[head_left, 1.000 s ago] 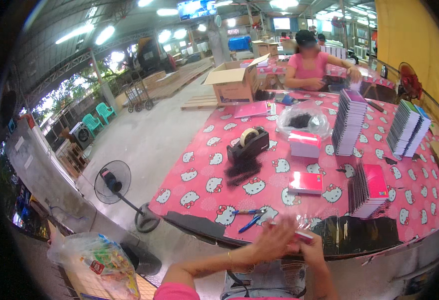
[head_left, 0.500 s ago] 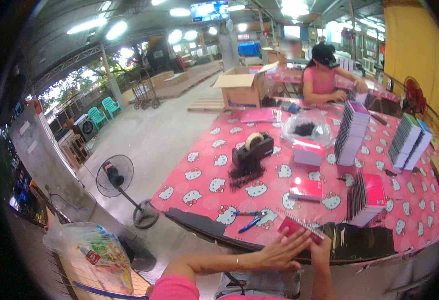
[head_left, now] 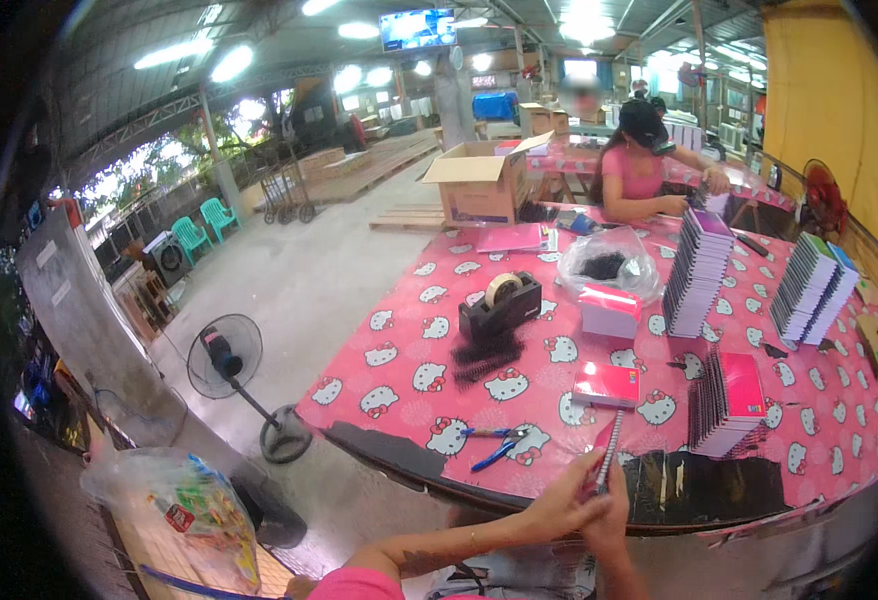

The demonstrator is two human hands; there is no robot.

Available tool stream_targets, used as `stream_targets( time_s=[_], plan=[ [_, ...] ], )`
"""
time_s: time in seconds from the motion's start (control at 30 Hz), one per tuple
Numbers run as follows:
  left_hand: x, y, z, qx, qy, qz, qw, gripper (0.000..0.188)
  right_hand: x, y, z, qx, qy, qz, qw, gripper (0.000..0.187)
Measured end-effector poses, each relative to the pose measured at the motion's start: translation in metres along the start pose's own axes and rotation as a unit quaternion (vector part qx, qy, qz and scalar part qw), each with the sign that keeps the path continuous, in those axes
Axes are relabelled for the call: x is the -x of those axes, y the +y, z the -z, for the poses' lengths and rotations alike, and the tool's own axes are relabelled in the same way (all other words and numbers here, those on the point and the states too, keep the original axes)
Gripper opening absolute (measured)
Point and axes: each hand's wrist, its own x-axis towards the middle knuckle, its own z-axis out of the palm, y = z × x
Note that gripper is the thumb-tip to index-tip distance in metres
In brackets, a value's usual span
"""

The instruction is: The person assembles notepads by hand, using a small blue tool to trim or secure the spiral binding for each individual notebook before placing it onto a stack.

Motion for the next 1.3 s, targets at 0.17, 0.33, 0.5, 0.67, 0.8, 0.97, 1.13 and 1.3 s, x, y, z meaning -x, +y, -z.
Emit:
stream_targets(
  time_s=[0.17, 0.33, 0.5, 0.67, 0.8, 0.97, 1.13, 1.3],
  plan=[
    [-0.010, -0.049, 0.029, 0.124, 0.001, 0.095, 0.988, 0.035, -0.003, -0.028, 0.004, 0.290, 0.000, 0.227, 0.930, 0.059],
    [-0.007, -0.085, 0.037, 0.063, -0.022, 0.062, 0.996, 0.034, -0.027, -0.028, 0.005, 0.393, -0.108, 0.275, 0.871, 0.038],
    [-0.008, -0.102, 0.031, 0.065, 0.029, 0.081, 0.994, 0.040, -0.037, -0.040, -0.002, 0.430, -0.159, 0.232, 0.858, 0.037],
    [-0.009, -0.077, 0.022, 0.063, 0.077, 0.059, 0.993, 0.047, -0.046, -0.055, 0.001, 0.416, -0.160, 0.272, 0.853, 0.038],
    [-0.012, -0.090, 0.019, -0.044, 0.099, 0.018, 0.994, 0.046, -0.046, -0.044, 0.002, 0.441, -0.202, 0.190, 0.853, 0.032],
    [-0.009, -0.095, 0.020, 0.012, 0.119, 0.054, 0.991, 0.047, -0.052, -0.035, -0.008, 0.386, -0.133, 0.191, 0.893, 0.020],
    [-0.011, -0.072, 0.053, -0.252, 0.235, -0.060, 0.937, 0.038, -0.057, -0.027, -0.006, 0.397, -0.100, 0.192, 0.892, 0.017],
    [0.007, -0.070, 0.123, -0.558, 0.148, -0.023, 0.816, 0.035, -0.063, -0.026, -0.013, 0.394, -0.079, 0.216, 0.890, 0.016]
  ],
)
